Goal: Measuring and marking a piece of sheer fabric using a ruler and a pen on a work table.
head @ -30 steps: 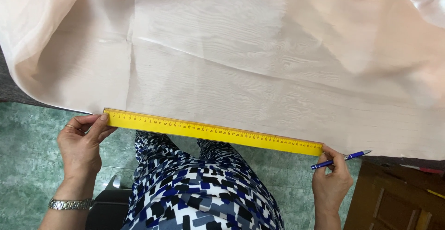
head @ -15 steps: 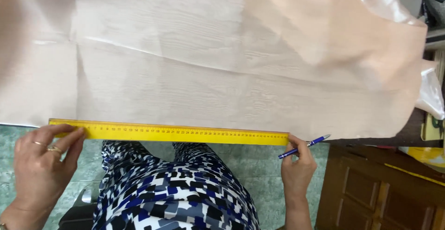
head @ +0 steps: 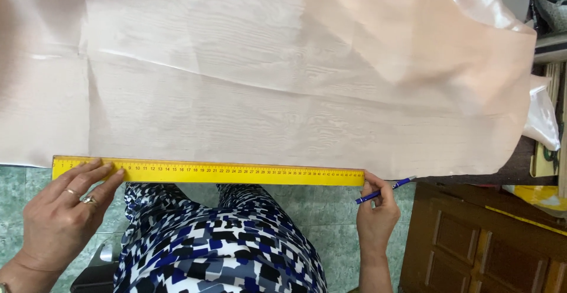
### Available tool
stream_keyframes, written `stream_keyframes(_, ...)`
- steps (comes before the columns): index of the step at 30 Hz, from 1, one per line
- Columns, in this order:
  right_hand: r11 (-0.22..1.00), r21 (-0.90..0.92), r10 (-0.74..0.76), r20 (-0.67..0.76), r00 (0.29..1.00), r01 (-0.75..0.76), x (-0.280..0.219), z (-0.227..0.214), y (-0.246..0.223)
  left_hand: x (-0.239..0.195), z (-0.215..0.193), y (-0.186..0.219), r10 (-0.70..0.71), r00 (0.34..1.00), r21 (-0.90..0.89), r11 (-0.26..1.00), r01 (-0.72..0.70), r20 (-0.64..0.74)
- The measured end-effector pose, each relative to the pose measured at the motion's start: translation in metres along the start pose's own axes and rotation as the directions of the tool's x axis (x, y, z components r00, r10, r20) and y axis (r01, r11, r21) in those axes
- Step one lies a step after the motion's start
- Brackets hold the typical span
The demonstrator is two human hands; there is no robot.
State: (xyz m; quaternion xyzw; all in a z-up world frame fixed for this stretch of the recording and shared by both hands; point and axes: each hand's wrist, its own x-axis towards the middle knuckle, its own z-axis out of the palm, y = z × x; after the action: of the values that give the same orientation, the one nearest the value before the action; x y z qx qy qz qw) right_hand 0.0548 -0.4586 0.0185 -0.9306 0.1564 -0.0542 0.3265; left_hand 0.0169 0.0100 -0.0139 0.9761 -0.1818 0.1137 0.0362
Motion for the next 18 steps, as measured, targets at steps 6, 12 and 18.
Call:
stream_keyframes(6, 0.993, 0.073, 0.097, -0.066, 0.993, -0.092, -0.0004, -0.0003, 0.0037, 0.0017, -0.0007, -0.0002, -0.002, 1.0, -0.029, 1.0, 0.002, -0.022)
stream_keyframes(12, 0.991, 0.1, 0.1, -0.061, 0.993, -0.093, -0.0009, 0.0014, 0.0028, 0.0021, -0.0014, -0.0004, 0.006, 1.0, -0.02, 1.0, -0.007, -0.03)
stream_keyframes(18, 0.994, 0.093, 0.058, -0.095, 0.994, -0.049, -0.0013, 0.0003, 0.0068, 0.0028, -0.0009, 0.0001, -0.005, 0.999, -0.038, 0.999, 0.004, -0.038)
